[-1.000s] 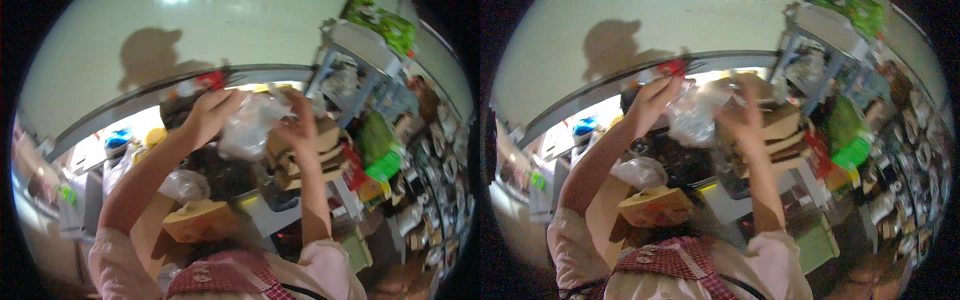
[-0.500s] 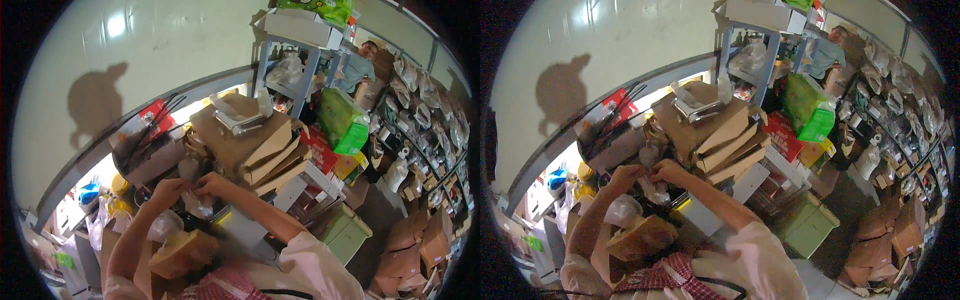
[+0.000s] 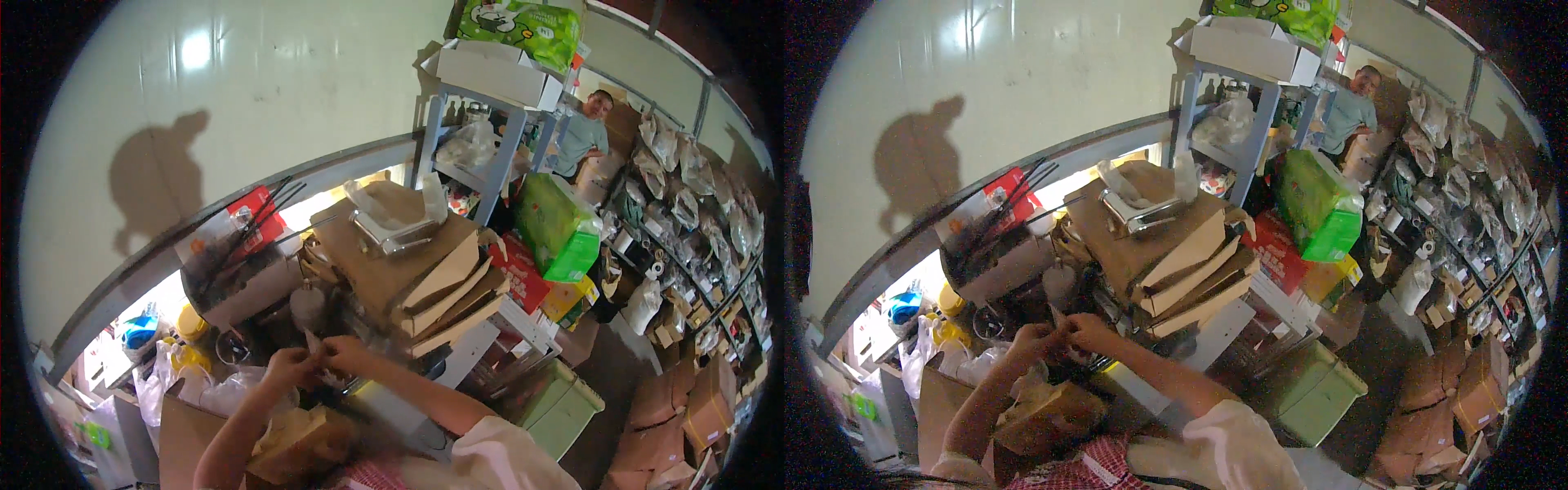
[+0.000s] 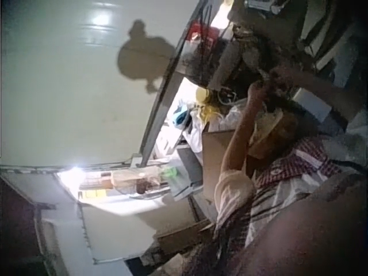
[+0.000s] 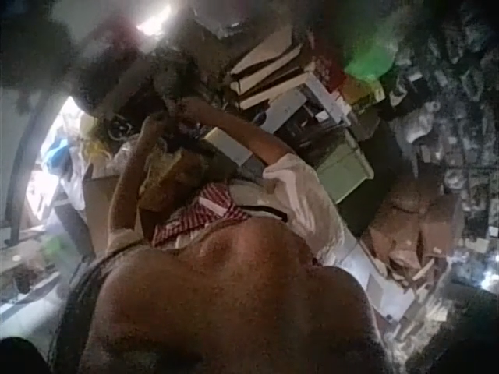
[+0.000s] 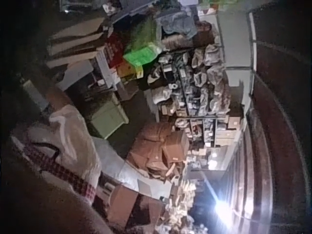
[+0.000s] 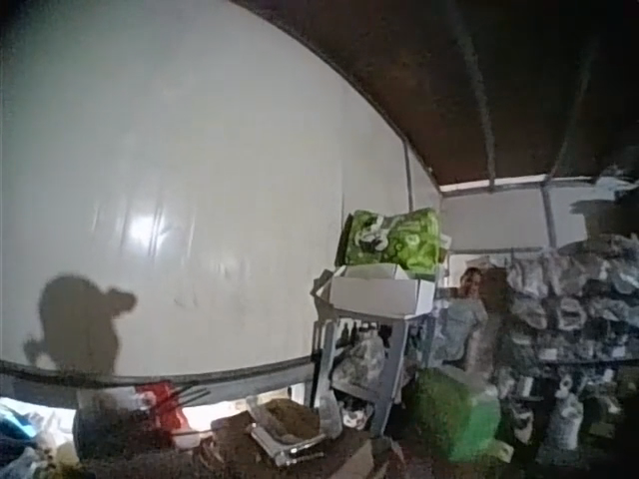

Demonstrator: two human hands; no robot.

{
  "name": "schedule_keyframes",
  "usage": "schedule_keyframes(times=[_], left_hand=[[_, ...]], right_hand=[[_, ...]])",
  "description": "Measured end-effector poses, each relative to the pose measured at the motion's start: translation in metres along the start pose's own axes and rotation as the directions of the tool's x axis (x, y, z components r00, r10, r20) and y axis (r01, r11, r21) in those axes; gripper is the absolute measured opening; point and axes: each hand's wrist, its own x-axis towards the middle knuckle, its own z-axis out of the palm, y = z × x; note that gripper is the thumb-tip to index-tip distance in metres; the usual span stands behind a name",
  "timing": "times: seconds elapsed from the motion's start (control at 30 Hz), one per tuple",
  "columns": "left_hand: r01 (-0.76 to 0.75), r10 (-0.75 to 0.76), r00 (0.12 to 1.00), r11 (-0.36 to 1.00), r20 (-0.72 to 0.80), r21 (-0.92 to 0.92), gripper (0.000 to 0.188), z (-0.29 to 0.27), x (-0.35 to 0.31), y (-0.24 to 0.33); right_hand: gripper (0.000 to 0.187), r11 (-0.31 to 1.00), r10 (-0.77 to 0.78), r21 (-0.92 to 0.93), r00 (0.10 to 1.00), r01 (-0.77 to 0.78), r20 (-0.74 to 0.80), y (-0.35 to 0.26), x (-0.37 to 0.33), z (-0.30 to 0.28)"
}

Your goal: The person sorts through various items in boxes and bags, selects a small plastic packet, and places it on a digital scale to weigh it while referring to a clipboard with documents.

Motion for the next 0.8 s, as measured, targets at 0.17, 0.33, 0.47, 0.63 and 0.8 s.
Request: schedule_keyframes(times=[0.17, 0.33, 0.47, 0.63, 0.8], left_hand=[[-0.052, 0.053, 0.998, 0.997, 0.031, -0.051, 0.039, 0.005, -0.001, -0.010], [-0.139, 0.132, 0.990, 0.977, -0.053, -0.162, 0.030, 0.007, -0.008, -0.014], [-0.183, 0.199, 0.979, 0.949, 0.038, -0.257, 0.024, 0.011, 0.005, -0.025], [-0.279, 0.276, 0.960, 0.956, -0.044, -0.093, 0.023, 0.005, 0.000, -0.037], [-0.395, 0.388, 0.917, 0.917, -0.093, -0.062, 0.018, 0.026, 0.002, -0.046]], right_hand=[[0.021, 0.951, -0.133, 0.281, 0.991, 0.126, 0.004, 0.029, -0.005, 0.016], [0.017, 0.898, -0.077, 0.438, 0.996, 0.047, 0.051, 0.031, -0.005, 0.017], [0.017, 0.645, -0.106, 0.764, 0.988, -0.020, 0.116, 0.071, 0.004, 0.022], [0.017, 0.431, -0.040, 0.902, 0.999, -0.012, 0.033, 0.036, -0.015, 0.041], [0.017, 0.760, -0.169, 0.617, 0.979, 0.204, -0.115, 0.079, -0.010, 0.034]])
